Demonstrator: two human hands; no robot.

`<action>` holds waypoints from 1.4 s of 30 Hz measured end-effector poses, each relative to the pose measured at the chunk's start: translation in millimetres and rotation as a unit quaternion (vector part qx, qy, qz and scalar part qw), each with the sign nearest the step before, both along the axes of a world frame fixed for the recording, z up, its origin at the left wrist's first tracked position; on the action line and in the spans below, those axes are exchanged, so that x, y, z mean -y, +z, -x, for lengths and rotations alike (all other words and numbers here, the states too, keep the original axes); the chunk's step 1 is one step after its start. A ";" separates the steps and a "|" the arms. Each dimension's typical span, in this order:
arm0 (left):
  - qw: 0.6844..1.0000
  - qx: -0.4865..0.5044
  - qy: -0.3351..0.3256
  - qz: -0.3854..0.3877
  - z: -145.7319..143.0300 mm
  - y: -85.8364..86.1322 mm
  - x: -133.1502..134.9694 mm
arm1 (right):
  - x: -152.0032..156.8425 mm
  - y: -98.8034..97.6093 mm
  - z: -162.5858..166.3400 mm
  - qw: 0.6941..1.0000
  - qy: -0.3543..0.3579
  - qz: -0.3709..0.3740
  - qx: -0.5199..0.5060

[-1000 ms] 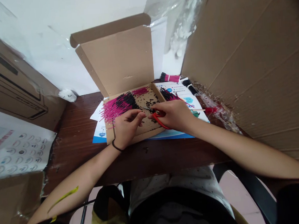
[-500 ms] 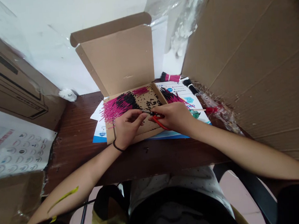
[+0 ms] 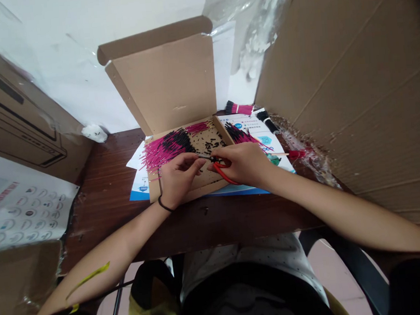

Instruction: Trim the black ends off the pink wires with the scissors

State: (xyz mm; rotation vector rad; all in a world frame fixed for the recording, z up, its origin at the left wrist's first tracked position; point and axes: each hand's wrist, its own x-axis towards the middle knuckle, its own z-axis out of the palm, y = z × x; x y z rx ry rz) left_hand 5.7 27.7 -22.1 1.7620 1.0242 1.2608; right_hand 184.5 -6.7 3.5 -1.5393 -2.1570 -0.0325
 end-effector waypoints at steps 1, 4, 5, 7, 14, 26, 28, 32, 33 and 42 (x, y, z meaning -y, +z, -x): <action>1.000 0.000 -0.002 0.002 0.0 -0.5 -0.1 | -0.3 -0.9 -0.1 1.000 0.004 -0.002 0.001; 1.000 0.003 -0.006 0.007 0.1 -2.1 -0.9 | -2.4 -2.3 -1.3 1.000 0.001 0.002 0.024; 1.000 0.005 -0.008 0.009 0.1 -2.5 -1.4 | -3.3 -2.3 -2.0 0.999 -0.004 0.009 0.038; 1.000 0.007 -0.012 0.013 0.1 -2.9 -2.4 | -5.2 -1.4 -3.7 0.997 -0.017 0.032 0.066; 0.989 0.095 -0.071 0.090 -1.0 -5.4 -7.7 | -7.1 0.4 -4.0 0.985 -0.008 0.088 -0.149; 0.980 0.155 0.021 0.123 4.2 -2.5 -20.9 | -0.6 3.1 13.2 0.813 0.075 0.313 -0.486; 0.981 0.148 0.058 0.109 8.0 -0.7 -27.3 | -0.2 6.1 11.6 0.815 0.073 0.315 -0.480; 0.999 -0.006 0.051 0.007 12.8 -3.3 -32.5 | 0.2 6.9 10.4 0.816 0.083 0.321 -0.473; 0.998 -0.046 0.042 -0.020 13.1 -5.4 -32.6 | 0.4 6.5 10.7 0.814 0.087 0.323 -0.476; 0.976 -0.173 0.034 -0.124 13.9 -9.4 -31.9 | -7.1 11.1 -2.1 0.874 0.060 0.252 -0.412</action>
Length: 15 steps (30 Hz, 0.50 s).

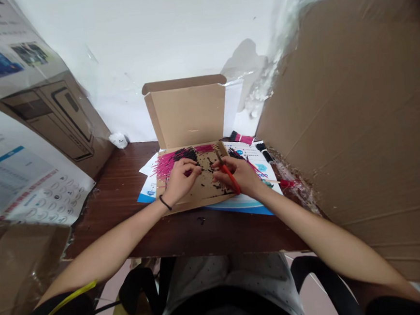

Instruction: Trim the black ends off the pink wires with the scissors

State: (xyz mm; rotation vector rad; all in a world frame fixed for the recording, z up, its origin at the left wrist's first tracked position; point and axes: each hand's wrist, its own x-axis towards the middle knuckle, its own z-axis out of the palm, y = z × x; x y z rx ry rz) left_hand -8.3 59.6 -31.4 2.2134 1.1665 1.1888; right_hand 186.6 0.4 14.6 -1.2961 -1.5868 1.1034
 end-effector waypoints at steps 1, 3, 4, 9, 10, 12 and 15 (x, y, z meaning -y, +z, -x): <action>1.000 -0.008 0.005 -0.009 1.8 2.6 -1.9 | -3.9 2.7 -7.3 0.997 -0.037 -0.032 0.054; 0.999 -0.030 0.019 -0.025 6.8 6.5 -8.1 | -13.0 7.7 -24.2 0.965 -0.105 -0.109 0.215; 0.998 -0.046 0.030 -0.033 9.8 7.3 -12.3 | -17.5 9.6 -32.3 0.936 -0.124 -0.131 0.301; 0.990 -0.107 0.069 -0.065 21.4 1.9 -30.4 | -30.4 8.7 -49.7 0.964 -0.089 -0.096 0.230; 0.989 -0.113 0.069 -0.067 22.3 0.7 -31.7 | -30.5 7.6 -48.2 0.983 -0.055 -0.081 0.155; 0.988 -0.121 0.068 -0.070 22.6 -0.5 -31.7 | -29.1 6.0 -43.2 0.997 -0.011 -0.065 0.040; 0.987 -0.130 0.062 -0.075 21.5 -0.3 -28.9 | -25.3 5.7 -36.9 0.998 0.000 -0.064 -0.018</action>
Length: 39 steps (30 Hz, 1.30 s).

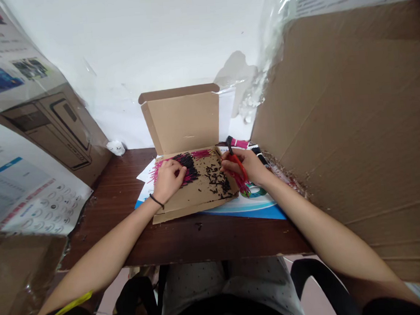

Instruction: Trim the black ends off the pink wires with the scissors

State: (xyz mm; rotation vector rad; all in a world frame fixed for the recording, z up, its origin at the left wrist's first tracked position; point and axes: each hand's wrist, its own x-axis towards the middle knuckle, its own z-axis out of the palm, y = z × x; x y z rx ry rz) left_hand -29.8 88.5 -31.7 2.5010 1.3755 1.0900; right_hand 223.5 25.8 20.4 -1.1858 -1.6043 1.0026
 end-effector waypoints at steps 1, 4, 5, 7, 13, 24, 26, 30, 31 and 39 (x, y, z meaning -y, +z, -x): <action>1.000 -0.004 -0.003 0.001 -0.3 0.1 0.9 | 1.2 0.1 1.1 1.000 0.002 0.002 -0.005; 1.000 -0.013 -0.014 0.012 -0.9 -0.5 2.2 | 4.6 0.1 2.8 1.000 0.013 0.006 -0.002; 1.000 -0.016 -0.016 0.017 -1.0 -1.0 2.3 | 5.8 -0.1 3.4 1.000 0.017 0.006 0.000; 0.999 -0.022 -0.018 0.025 -1.1 -1.7 2.3 | 8.0 -0.6 4.9 1.000 0.025 0.005 0.001; 0.998 -0.046 -0.017 0.027 -1.4 -0.7 4.9 | 5.9 1.5 0.8 0.999 0.029 0.000 0.029; 0.995 -0.100 0.012 0.006 3.7 5.8 2.7 | -5.3 -1.0 -19.1 0.809 -0.159 -0.002 0.566; 0.994 -0.109 0.013 0.008 5.2 5.5 0.6 | -2.8 -1.2 -16.9 0.799 -0.143 0.006 0.584; 0.995 -0.100 0.004 0.016 7.0 3.7 -2.1 | -0.5 0.1 -17.9 0.794 -0.149 0.021 0.589; 0.995 -0.096 0.000 0.018 7.0 3.2 -1.9 | -0.6 0.6 -18.9 0.796 -0.154 0.019 0.585; 0.993 -0.115 -0.024 0.015 3.0 2.1 2.9 | -4.4 2.4 -21.9 0.885 -0.164 -0.045 0.434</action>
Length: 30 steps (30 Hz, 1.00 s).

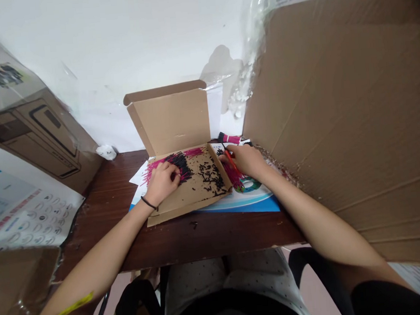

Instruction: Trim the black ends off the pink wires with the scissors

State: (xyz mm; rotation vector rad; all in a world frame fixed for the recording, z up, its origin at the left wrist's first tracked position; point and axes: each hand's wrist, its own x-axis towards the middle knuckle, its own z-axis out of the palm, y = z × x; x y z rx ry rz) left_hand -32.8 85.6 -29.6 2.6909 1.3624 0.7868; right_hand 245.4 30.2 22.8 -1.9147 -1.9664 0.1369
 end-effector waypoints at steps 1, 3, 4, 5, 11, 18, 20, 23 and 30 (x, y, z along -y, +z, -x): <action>1.000 0.001 0.001 0.002 -0.1 0.1 -0.1 | -0.4 0.0 0.0 0.997 0.033 0.014 -0.068; 1.000 0.000 0.004 0.003 -0.3 0.4 -0.2 | -1.0 -0.8 -0.7 0.966 0.100 0.090 -0.221; 1.000 -0.004 0.007 0.001 -0.6 0.6 0.0 | -1.3 -1.7 -1.5 0.939 0.124 0.141 -0.287; 1.000 -0.010 0.010 -0.002 -1.0 0.9 0.6 | -1.8 -2.9 -2.5 0.911 0.139 0.189 -0.338; 0.999 -0.031 0.028 -0.015 -3.9 1.4 5.5 | -6.2 -10.1 -9.5 0.831 0.140 0.297 -0.448; 0.999 -0.010 -0.037 -0.021 -6.8 0.3 6.5 | -3.5 -8.7 -7.4 0.834 0.154 0.296 -0.439; 0.998 -0.032 -0.053 -0.019 -8.5 -1.3 7.3 | -2.2 -8.0 -4.0 0.855 0.160 0.280 -0.405; 0.998 -0.049 -0.048 -0.015 -10.5 -4.5 7.6 | -0.2 -7.2 3.3 0.893 0.162 0.244 -0.343; 0.999 -0.029 -0.029 -0.019 -11.3 -4.4 7.0 | 3.3 -9.1 16.3 0.939 0.128 0.186 -0.259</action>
